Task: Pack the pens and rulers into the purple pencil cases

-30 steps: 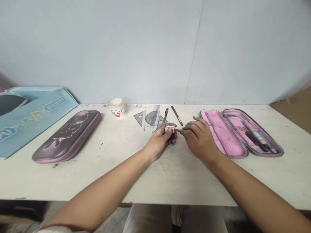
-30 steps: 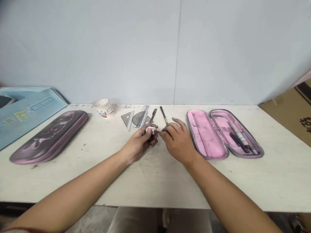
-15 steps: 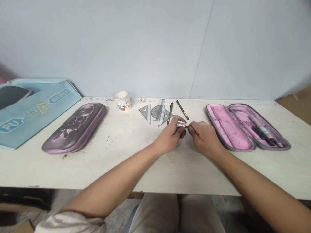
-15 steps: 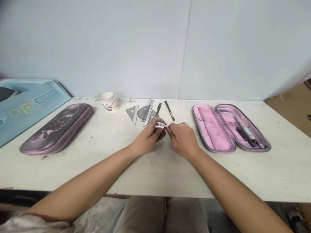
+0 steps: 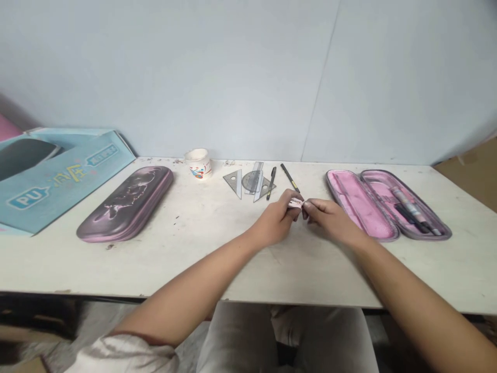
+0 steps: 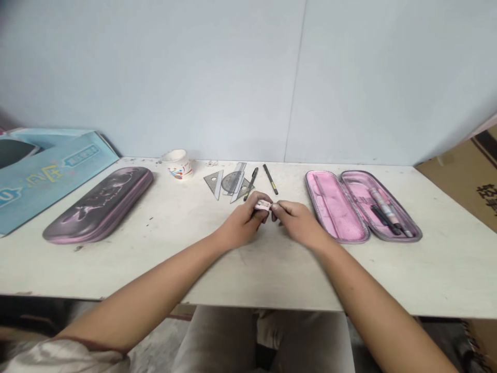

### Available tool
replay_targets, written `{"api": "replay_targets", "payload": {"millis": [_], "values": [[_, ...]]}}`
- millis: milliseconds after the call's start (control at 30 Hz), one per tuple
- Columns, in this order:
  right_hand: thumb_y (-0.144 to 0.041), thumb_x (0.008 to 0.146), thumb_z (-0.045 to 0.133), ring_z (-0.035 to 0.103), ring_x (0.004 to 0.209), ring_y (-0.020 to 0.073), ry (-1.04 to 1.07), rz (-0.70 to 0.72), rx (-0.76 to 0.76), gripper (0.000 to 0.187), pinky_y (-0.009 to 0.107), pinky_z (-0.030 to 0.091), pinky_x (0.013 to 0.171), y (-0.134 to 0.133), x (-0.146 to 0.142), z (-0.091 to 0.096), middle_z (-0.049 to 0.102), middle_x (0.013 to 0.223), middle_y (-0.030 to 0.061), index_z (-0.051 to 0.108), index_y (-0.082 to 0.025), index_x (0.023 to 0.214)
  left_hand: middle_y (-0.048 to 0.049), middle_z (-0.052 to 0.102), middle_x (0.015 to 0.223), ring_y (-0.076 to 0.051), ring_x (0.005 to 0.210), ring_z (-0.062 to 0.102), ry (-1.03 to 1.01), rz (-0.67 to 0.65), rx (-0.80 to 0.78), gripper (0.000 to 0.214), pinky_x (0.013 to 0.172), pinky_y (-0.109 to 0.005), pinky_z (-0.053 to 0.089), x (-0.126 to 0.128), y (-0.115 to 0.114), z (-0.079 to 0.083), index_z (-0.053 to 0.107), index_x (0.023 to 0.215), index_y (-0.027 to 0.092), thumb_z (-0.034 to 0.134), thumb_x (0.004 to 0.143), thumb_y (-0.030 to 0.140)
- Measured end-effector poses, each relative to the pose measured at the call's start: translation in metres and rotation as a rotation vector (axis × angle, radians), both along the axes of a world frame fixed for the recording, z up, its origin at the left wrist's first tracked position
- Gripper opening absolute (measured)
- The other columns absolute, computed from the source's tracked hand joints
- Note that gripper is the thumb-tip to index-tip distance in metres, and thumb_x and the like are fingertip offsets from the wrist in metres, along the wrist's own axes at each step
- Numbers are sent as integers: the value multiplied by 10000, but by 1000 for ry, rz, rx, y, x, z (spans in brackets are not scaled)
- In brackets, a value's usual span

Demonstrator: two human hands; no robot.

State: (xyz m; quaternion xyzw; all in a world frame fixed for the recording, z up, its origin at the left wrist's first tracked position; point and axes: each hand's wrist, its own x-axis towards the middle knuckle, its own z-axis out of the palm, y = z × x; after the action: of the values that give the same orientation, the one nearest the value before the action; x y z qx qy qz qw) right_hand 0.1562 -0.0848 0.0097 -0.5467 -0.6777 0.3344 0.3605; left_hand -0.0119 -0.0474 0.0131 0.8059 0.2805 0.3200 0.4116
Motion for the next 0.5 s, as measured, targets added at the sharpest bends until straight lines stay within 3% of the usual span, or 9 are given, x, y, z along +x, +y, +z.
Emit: {"api": "replay_targets", "payload": {"millis": [133,267,400,500], "values": [[-310,913,327,515,768,179,-640,-142,427,271,283,313,595,-1,-2,-2,595,827,67,566,-182,896,32,472,662,-84,578,437,-127,49,-203,194,567,-217,365,2,8,-5,507,1002,188,484,820,248],[-187,880,356,489,727,192,-954,-178,618,220,300,227,519,-3,-2,-7,572,768,79,576,-185,889,33,447,657,-67,556,431,-292,4,-458,208,544,-202,385,6,9,-7,488,998,168,497,815,268],[-192,862,362,478,651,171,-933,-196,597,208,299,187,512,-5,-5,-6,566,703,68,550,-172,776,37,451,657,-69,567,446,-263,-30,-383,116,573,-211,412,8,6,-4,455,926,175,471,825,228],[-257,878,333,469,605,152,-706,-164,438,248,283,213,526,-3,-6,-3,564,670,46,525,-175,745,40,451,648,-74,572,455,-177,-20,-253,80,578,-215,408,6,6,-2,434,914,180,417,836,177]]}}
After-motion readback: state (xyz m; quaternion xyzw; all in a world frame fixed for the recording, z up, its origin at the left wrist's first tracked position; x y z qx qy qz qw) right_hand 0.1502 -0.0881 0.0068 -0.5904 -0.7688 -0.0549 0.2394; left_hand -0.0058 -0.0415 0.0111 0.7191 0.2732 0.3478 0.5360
